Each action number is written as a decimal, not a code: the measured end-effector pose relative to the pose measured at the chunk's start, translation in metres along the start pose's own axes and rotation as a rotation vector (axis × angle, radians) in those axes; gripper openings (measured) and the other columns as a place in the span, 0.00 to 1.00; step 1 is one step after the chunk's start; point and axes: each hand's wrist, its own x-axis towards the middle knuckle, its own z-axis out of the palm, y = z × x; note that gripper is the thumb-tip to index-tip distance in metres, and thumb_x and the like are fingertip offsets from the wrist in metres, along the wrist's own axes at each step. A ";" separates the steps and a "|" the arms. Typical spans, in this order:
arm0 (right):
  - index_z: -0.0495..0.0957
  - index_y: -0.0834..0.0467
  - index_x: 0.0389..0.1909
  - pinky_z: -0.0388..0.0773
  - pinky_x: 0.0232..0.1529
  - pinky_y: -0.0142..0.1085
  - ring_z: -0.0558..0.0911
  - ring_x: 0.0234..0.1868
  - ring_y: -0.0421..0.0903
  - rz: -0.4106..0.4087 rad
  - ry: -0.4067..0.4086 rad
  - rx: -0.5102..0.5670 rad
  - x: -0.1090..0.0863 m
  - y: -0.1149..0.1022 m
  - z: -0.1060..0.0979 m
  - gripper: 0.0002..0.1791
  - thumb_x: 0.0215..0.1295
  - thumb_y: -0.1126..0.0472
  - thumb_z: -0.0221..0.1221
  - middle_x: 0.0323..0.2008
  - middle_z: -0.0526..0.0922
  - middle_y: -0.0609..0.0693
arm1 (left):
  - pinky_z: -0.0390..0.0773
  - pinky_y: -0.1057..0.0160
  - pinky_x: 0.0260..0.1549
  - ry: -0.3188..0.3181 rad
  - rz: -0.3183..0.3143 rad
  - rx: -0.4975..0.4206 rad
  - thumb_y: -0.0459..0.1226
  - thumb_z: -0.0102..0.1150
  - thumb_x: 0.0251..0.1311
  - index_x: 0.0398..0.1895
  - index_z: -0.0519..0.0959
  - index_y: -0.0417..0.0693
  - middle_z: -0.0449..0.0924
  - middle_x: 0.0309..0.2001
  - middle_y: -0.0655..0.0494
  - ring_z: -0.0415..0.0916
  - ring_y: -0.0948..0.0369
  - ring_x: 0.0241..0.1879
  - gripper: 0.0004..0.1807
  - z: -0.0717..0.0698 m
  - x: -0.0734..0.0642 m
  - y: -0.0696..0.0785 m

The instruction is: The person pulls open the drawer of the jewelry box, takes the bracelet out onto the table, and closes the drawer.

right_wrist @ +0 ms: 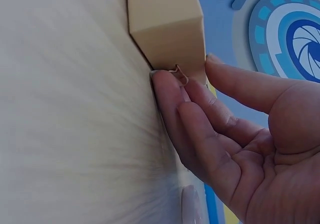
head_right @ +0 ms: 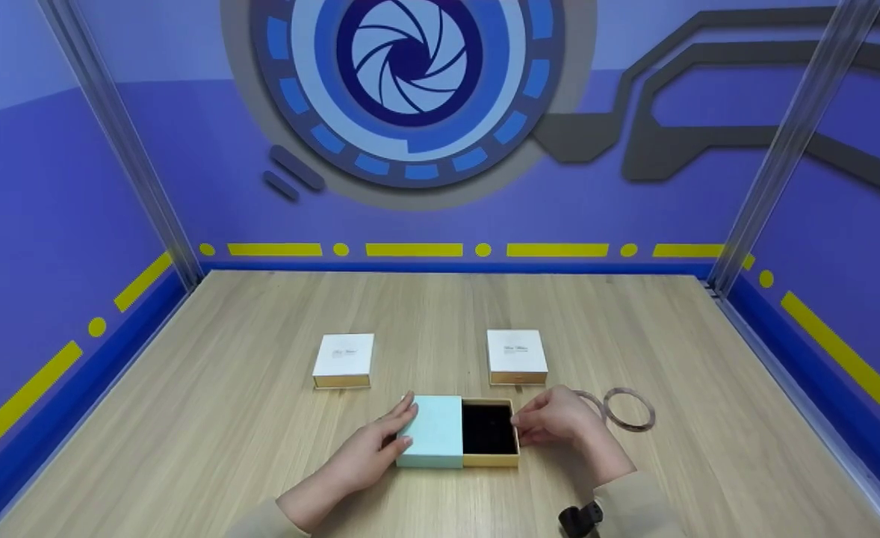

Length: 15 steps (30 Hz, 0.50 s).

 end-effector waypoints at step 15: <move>0.83 0.76 0.45 0.89 0.40 0.33 0.88 0.35 0.39 0.002 0.017 -0.011 0.000 -0.001 0.004 0.16 0.69 0.64 0.65 0.32 0.90 0.48 | 0.59 0.43 0.77 0.002 -0.001 0.010 0.39 0.52 0.77 0.77 0.62 0.39 0.51 0.83 0.47 0.53 0.48 0.81 0.30 0.000 0.000 0.001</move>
